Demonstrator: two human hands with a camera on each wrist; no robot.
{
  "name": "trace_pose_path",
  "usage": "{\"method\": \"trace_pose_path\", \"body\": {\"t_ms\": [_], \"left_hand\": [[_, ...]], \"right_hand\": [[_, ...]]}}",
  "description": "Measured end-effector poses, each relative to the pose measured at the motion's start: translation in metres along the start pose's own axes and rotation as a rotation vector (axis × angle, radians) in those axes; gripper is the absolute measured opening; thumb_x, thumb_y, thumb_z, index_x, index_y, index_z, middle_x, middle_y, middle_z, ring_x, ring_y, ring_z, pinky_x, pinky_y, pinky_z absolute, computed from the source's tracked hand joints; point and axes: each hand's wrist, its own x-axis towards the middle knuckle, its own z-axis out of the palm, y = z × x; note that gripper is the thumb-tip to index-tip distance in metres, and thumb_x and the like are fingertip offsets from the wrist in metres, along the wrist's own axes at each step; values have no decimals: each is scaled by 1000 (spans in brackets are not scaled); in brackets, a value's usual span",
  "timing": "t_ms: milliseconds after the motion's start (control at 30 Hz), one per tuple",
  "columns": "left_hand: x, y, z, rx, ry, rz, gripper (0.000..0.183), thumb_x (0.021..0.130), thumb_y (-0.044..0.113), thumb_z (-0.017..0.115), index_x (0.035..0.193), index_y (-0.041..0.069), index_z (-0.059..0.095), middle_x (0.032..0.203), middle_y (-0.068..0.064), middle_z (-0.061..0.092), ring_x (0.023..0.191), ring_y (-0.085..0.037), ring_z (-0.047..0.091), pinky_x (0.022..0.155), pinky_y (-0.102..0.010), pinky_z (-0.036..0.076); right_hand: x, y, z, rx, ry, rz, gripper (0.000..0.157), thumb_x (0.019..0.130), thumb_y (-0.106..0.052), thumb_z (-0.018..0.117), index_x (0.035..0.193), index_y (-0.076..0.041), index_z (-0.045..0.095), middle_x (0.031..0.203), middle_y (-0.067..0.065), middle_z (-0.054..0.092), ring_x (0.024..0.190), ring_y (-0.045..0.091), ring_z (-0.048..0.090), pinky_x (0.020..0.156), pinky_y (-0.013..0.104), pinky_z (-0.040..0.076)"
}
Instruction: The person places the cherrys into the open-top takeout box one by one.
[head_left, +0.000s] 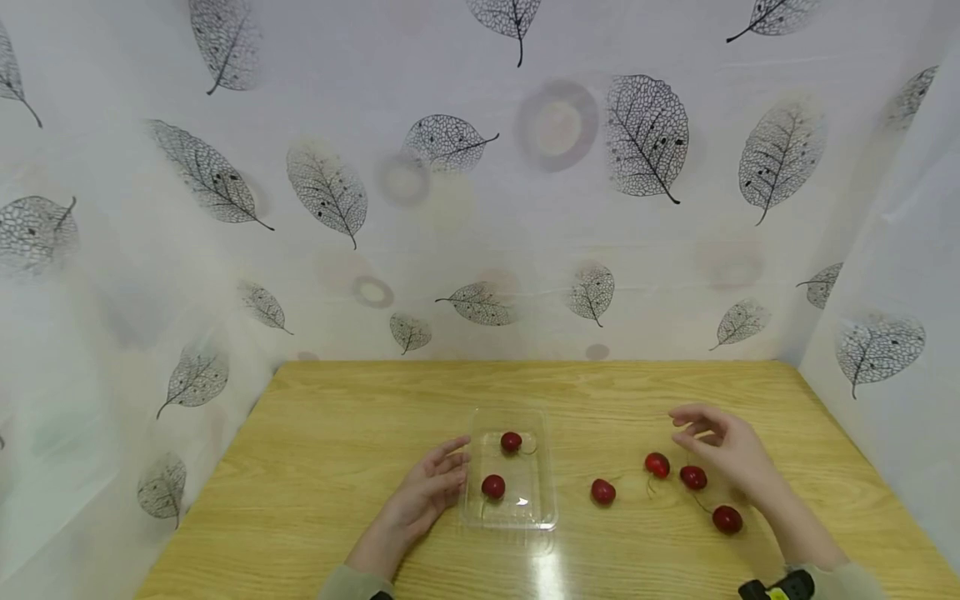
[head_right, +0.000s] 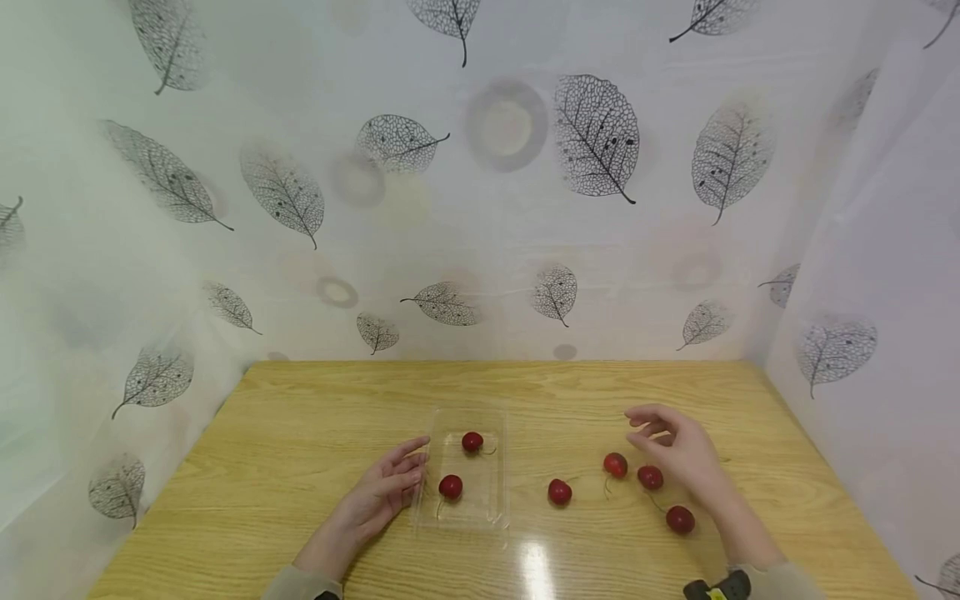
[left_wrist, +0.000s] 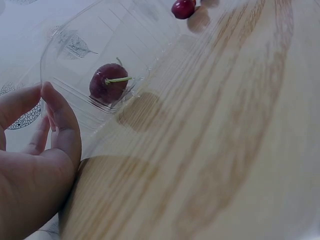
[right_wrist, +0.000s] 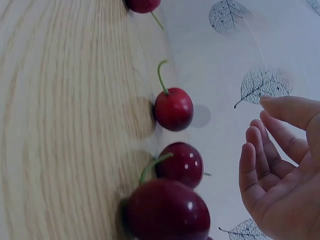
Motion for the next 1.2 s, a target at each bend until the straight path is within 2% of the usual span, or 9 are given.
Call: {"method": "trace_pose_path", "body": {"t_ms": [267,600,1033,1200], "left_hand": [[0,1,0,-8,-5,-2,66,104,-3,58,163,0,31,126,1,55,95,-1,60,85,-17,55],[0,0,-1,-6,-20,3,65,104,-2,58,163,-1,30,126,1,54,96,-2,60,86,-17,55],[0,-1,-3,-12,-28,12,65,104,-1,59,163,0,31,127,2,56,98,-1,60,86,-16,55],[0,-1,-3,-11,-27,13,65,105,-1,59,163,0,31,128,2,55,98,-1,60,86,-17,55]], "right_hand": [[-5,9,-12,-66,26,36,31,98,-7,76,125,5,68,102,-37,62,87,-11,62,75,12,55],[-12,27,-26,-95,55,74,32,98,-8,75,126,7,68,99,-31,67,85,-13,61,74,9,51],[-15,46,-51,-126,77,156,34,99,-12,75,127,7,68,97,-39,63,86,-18,58,73,6,49],[-17,54,-58,-129,73,188,38,101,-17,73,130,7,65,98,-42,59,86,-19,56,71,10,48]]}}
